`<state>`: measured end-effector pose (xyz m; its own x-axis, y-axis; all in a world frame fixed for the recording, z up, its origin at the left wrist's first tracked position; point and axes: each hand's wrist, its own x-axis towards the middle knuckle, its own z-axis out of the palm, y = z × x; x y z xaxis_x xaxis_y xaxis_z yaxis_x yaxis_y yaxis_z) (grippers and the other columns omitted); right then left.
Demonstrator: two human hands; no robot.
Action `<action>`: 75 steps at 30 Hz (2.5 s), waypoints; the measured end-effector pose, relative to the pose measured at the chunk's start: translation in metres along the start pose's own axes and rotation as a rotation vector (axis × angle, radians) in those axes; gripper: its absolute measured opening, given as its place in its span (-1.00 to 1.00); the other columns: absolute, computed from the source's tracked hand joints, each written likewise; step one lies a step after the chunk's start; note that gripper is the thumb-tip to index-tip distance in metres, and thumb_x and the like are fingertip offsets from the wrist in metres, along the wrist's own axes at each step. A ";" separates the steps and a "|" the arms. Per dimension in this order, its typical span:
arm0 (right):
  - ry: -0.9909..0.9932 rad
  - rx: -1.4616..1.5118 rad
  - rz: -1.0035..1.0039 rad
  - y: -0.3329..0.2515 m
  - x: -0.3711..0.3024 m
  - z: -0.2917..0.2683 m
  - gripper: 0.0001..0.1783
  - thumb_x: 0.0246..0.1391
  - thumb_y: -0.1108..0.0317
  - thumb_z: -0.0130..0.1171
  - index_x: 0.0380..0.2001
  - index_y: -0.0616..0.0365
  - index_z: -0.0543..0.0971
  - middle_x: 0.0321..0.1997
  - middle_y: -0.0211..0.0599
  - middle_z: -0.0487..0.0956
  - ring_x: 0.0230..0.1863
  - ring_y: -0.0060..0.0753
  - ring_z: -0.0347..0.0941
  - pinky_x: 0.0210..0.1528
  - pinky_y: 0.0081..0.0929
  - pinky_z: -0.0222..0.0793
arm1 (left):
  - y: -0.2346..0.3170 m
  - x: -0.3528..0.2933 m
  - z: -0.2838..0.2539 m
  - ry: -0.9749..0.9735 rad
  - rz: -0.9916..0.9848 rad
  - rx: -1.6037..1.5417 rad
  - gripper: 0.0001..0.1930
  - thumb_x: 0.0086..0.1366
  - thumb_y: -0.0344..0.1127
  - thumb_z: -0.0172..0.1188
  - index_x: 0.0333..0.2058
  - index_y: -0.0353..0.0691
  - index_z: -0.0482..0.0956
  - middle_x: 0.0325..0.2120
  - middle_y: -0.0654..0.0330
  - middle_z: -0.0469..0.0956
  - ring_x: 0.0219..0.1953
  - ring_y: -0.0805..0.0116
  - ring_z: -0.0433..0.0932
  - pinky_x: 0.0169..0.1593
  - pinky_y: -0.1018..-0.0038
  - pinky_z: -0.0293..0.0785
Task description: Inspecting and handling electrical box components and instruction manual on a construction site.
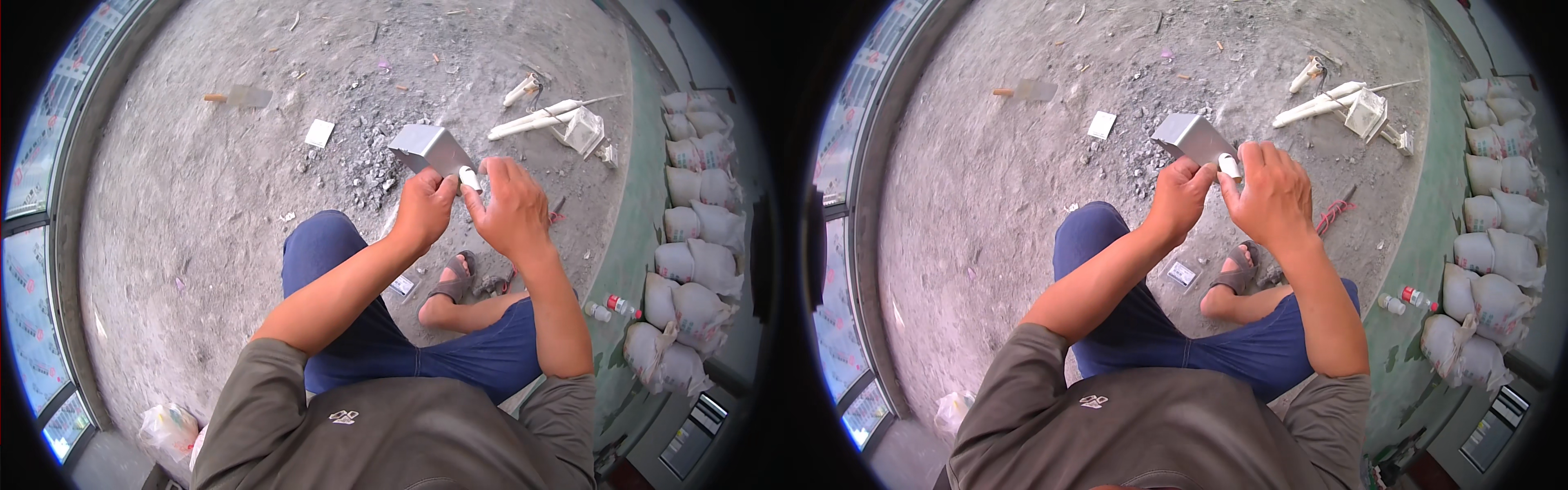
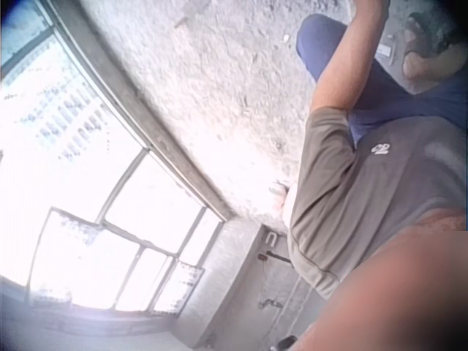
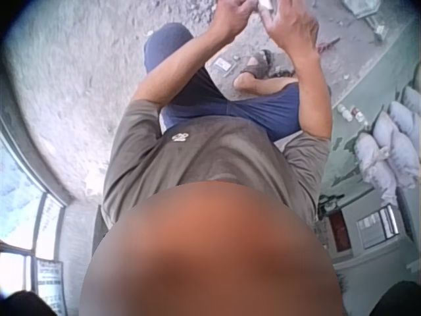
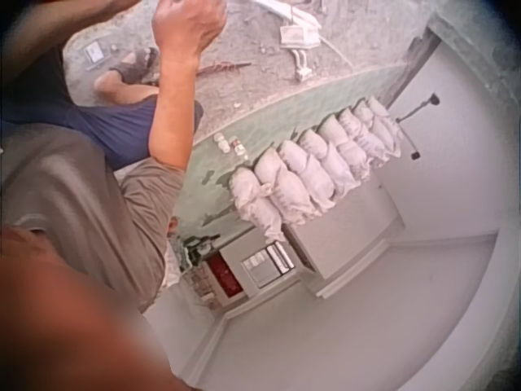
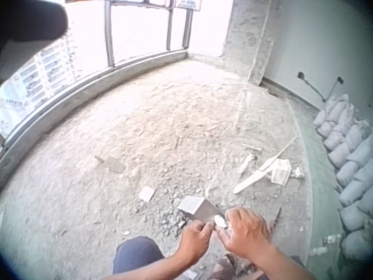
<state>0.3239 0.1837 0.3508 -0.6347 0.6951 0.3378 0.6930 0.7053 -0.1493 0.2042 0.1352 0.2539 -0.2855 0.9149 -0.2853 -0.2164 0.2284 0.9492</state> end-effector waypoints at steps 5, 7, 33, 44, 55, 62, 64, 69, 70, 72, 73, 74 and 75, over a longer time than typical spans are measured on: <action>-0.178 0.019 0.106 0.013 -0.014 0.021 -0.75 0.17 0.21 0.16 -0.35 0.16 0.42 -0.51 -0.11 0.55 -0.46 0.04 0.53 -0.43 -0.08 0.39 | 0.011 -0.006 0.001 0.022 0.009 0.023 -0.72 0.32 -0.27 0.12 -0.45 -0.43 0.54 -0.61 0.20 0.53 -0.53 0.54 0.36 -0.45 0.42 0.33; -0.238 0.104 0.206 0.012 -0.016 0.025 -0.77 0.19 0.22 0.15 -0.34 0.16 0.42 -0.49 -0.11 0.56 -0.42 0.04 0.54 -0.39 -0.06 0.40 | 0.012 -0.008 0.002 -0.016 -0.051 -0.034 -0.71 0.32 -0.27 0.13 -0.42 -0.44 0.54 -0.57 0.19 0.55 -0.51 0.53 0.38 -0.44 0.44 0.34; -0.733 -0.010 1.042 0.101 -0.220 0.267 -0.56 0.05 0.32 0.16 0.01 0.22 0.41 0.06 0.14 0.44 -0.05 0.19 0.53 -0.04 -0.05 0.51 | 0.054 -0.032 -0.031 0.021 -0.246 -0.536 -0.85 0.37 -0.38 0.09 -0.20 -0.37 0.47 -0.17 0.07 0.54 -0.10 0.30 0.52 0.08 0.20 0.48; -0.512 -0.007 1.260 0.142 -0.274 0.291 -0.60 0.01 0.38 0.13 -0.08 0.37 0.40 0.06 0.28 0.40 -0.01 0.24 0.49 0.04 -0.07 0.47 | 0.046 -0.035 -0.028 -0.015 -0.308 -0.543 -0.84 0.39 -0.37 0.07 -0.18 -0.35 0.47 -0.14 0.09 0.56 -0.07 0.30 0.53 0.10 0.19 0.46; -0.391 0.640 1.250 0.210 -0.177 0.234 -0.63 -0.08 0.43 0.27 -0.12 0.24 0.60 -0.17 -0.13 0.65 -0.16 -0.24 0.61 -0.12 -0.40 0.53 | 0.043 -0.022 -0.013 -0.039 -0.290 -0.512 -0.85 0.37 -0.35 0.10 -0.20 -0.33 0.48 -0.15 0.13 0.55 -0.09 0.34 0.52 0.06 0.25 0.48; -0.429 1.180 0.808 0.136 -0.006 0.025 -0.59 0.13 0.45 0.22 0.06 0.27 0.48 -0.08 -0.26 0.61 -0.15 -0.48 0.55 -0.14 -0.60 0.44 | 0.029 -0.008 -0.001 -0.048 -0.324 -0.392 -0.81 0.35 -0.31 0.13 -0.21 -0.33 0.52 -0.21 0.15 0.57 -0.13 0.37 0.54 0.03 0.33 0.50; -0.438 1.222 0.695 0.111 -0.003 0.002 -0.58 0.14 0.43 0.22 0.08 0.25 0.47 -0.03 -0.24 0.60 -0.09 -0.49 0.54 -0.08 -0.61 0.42 | 0.023 -0.005 -0.002 -0.039 -0.336 -0.351 -0.81 0.36 -0.30 0.12 -0.22 -0.33 0.52 -0.22 0.15 0.57 -0.14 0.38 0.54 0.02 0.33 0.50; -0.322 1.322 0.683 0.066 -0.018 -0.015 -0.56 0.14 0.44 0.22 0.09 0.33 0.46 0.01 -0.20 0.58 -0.08 -0.46 0.53 -0.08 -0.59 0.40 | 0.011 -0.005 0.002 -0.082 -0.333 -0.249 -0.79 0.36 -0.28 0.12 -0.24 -0.33 0.56 -0.28 0.20 0.60 -0.20 0.44 0.53 -0.03 0.39 0.47; -0.309 1.305 0.686 0.063 -0.017 -0.011 -0.58 0.13 0.46 0.23 0.07 0.32 0.48 0.00 -0.23 0.59 -0.09 -0.46 0.53 -0.09 -0.59 0.41 | 0.008 -0.005 0.002 -0.083 -0.327 -0.250 -0.80 0.35 -0.28 0.13 -0.24 -0.32 0.57 -0.29 0.21 0.60 -0.23 0.44 0.53 -0.06 0.42 0.47; -0.294 1.134 0.592 0.051 -0.014 -0.005 -0.59 0.10 0.49 0.25 0.05 0.29 0.50 -0.03 -0.25 0.60 -0.10 -0.49 0.53 -0.10 -0.57 0.42 | 0.013 -0.008 -0.001 -0.078 -0.320 -0.226 -0.79 0.35 -0.27 0.13 -0.25 -0.33 0.57 -0.29 0.21 0.60 -0.23 0.45 0.53 -0.07 0.43 0.48; -0.272 0.958 0.492 0.045 -0.012 -0.003 -0.59 0.07 0.51 0.27 0.03 0.26 0.52 -0.05 -0.27 0.61 -0.11 -0.51 0.53 -0.11 -0.56 0.44 | 0.014 -0.009 -0.002 -0.077 -0.305 -0.205 -0.79 0.35 -0.27 0.14 -0.25 -0.33 0.56 -0.29 0.20 0.60 -0.24 0.45 0.54 -0.08 0.45 0.48; -0.276 0.963 0.492 0.036 -0.009 -0.002 -0.59 0.07 0.51 0.27 0.03 0.26 0.52 -0.05 -0.27 0.61 -0.11 -0.51 0.53 -0.11 -0.56 0.44 | 0.013 -0.007 -0.005 -0.061 -0.297 -0.179 -0.79 0.34 -0.26 0.14 -0.27 -0.34 0.55 -0.33 0.20 0.58 -0.28 0.47 0.52 -0.11 0.48 0.47; -0.244 0.776 0.402 0.027 -0.006 -0.002 -0.60 0.04 0.54 0.28 -0.01 0.23 0.54 -0.08 -0.26 0.61 -0.12 -0.47 0.55 -0.13 -0.54 0.46 | 0.013 -0.007 -0.006 -0.056 -0.300 -0.177 -0.79 0.34 -0.26 0.14 -0.27 -0.34 0.55 -0.33 0.20 0.58 -0.28 0.47 0.52 -0.11 0.48 0.47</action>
<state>0.3477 0.1983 0.3464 -0.5110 0.8569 -0.0679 0.5084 0.2376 -0.8277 0.1979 0.1295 0.2678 -0.1337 0.8337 -0.5357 -0.4425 0.4335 0.7850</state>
